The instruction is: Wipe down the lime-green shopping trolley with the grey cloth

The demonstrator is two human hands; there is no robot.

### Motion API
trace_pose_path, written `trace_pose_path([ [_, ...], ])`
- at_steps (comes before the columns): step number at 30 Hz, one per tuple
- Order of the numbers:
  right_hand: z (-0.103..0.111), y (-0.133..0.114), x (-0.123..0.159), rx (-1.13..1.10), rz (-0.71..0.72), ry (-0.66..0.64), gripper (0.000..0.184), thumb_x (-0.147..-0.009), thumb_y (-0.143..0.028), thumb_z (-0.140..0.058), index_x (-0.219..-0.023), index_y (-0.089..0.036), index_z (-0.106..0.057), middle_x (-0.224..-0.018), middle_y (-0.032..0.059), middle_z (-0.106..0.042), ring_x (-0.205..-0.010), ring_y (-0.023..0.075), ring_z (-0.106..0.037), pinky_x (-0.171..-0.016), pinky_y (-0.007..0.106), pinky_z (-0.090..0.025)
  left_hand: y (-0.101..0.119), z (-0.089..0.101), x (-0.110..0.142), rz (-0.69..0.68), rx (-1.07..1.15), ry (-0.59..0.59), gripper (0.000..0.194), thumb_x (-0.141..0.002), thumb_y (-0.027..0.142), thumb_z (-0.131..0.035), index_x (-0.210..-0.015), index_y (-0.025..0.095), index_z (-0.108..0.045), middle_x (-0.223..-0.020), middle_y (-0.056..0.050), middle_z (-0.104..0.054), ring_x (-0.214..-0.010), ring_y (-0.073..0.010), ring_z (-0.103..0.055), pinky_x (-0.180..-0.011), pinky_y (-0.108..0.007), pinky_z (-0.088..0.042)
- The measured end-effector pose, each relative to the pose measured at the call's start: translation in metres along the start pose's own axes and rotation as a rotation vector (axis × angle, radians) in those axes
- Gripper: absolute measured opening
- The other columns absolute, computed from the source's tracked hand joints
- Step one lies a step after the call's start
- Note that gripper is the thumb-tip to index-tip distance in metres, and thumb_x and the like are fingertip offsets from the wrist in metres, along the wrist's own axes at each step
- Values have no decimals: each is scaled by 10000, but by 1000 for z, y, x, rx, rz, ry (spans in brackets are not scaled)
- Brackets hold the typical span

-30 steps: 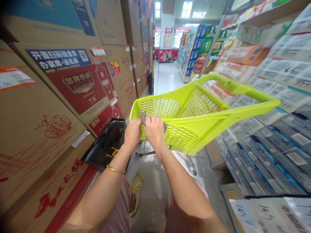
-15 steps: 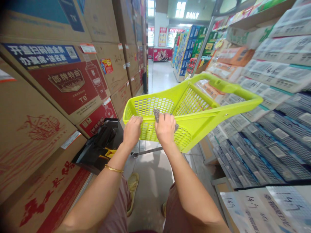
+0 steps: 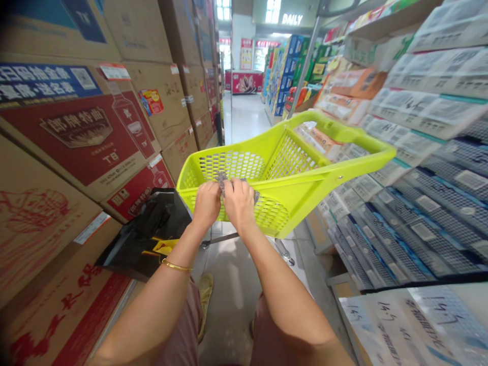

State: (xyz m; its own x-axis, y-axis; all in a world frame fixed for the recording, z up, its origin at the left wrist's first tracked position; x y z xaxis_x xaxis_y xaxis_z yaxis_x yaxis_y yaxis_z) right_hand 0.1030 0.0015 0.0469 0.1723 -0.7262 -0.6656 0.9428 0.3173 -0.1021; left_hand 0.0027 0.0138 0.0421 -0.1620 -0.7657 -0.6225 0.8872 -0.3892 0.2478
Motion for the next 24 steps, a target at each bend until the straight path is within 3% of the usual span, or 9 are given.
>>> trace_pose_path([
  [4, 7, 22, 3, 61, 13, 20, 311, -848, -260, -534, -1153, -201, -555, -1138, 98, -576, -961, 237, -445, -813, 350, -343, -1, -2, 0, -43, -20, -17, 228, -931, 185, -365, -919, 190, -593, -864, -54, -634, -863, -215, -544, -788, -327, -397],
  [10, 21, 49, 3, 110, -114, 96, 301, -836, -266, -537, -1118, -167, -574, -1114, 119, -571, -972, 254, -431, -816, 367, -342, 2, -4, 1, -27, -58, 8, 245, -934, 191, -360, -973, 184, -602, -902, -65, -639, -888, -225, -535, -803, -337, -390],
  [14, 18, 36, 2, 75, -171, 103, 286, -835, -246, -525, -1098, -150, -584, -1102, 134, -565, -949, 256, -425, -807, 373, -347, 9, -4, 1, 16, -53, 31, 250, -933, 186, -355, -951, 182, -604, -882, -65, -636, -878, -227, -533, -805, -342, -390],
  [20, 2, -3, 0, -49, -138, 56, 262, -870, -265, -494, -1100, -180, -589, -1061, 108, -581, -928, 237, -434, -801, 353, -356, 12, -1, 2, 67, -19, 22, 230, -927, 201, -375, -820, 181, -577, -826, -62, -617, -826, -224, -525, -762, -339, -394],
  [24, 0, -7, 0, -42, -99, 40, 263, -879, -282, -494, -1111, -197, -584, -1074, 101, -585, -935, 234, -441, -806, 347, -357, 9, 1, 2, 65, -40, 9, 213, -922, 196, -388, -805, 182, -566, -820, -64, -616, -829, -226, -529, -761, -338, -391],
])
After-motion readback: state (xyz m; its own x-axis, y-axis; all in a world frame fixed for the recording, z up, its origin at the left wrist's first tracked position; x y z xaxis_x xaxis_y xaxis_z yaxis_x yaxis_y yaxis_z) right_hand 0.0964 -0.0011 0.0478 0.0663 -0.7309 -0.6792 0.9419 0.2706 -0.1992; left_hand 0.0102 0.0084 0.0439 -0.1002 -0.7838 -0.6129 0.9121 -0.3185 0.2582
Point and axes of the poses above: each hand's wrist, its own x-axis away from the middle knuckle, its own z-axis out of the back of the hand, y = z × x, the point moved 3 cm from there along -x, towards the middle knuckle
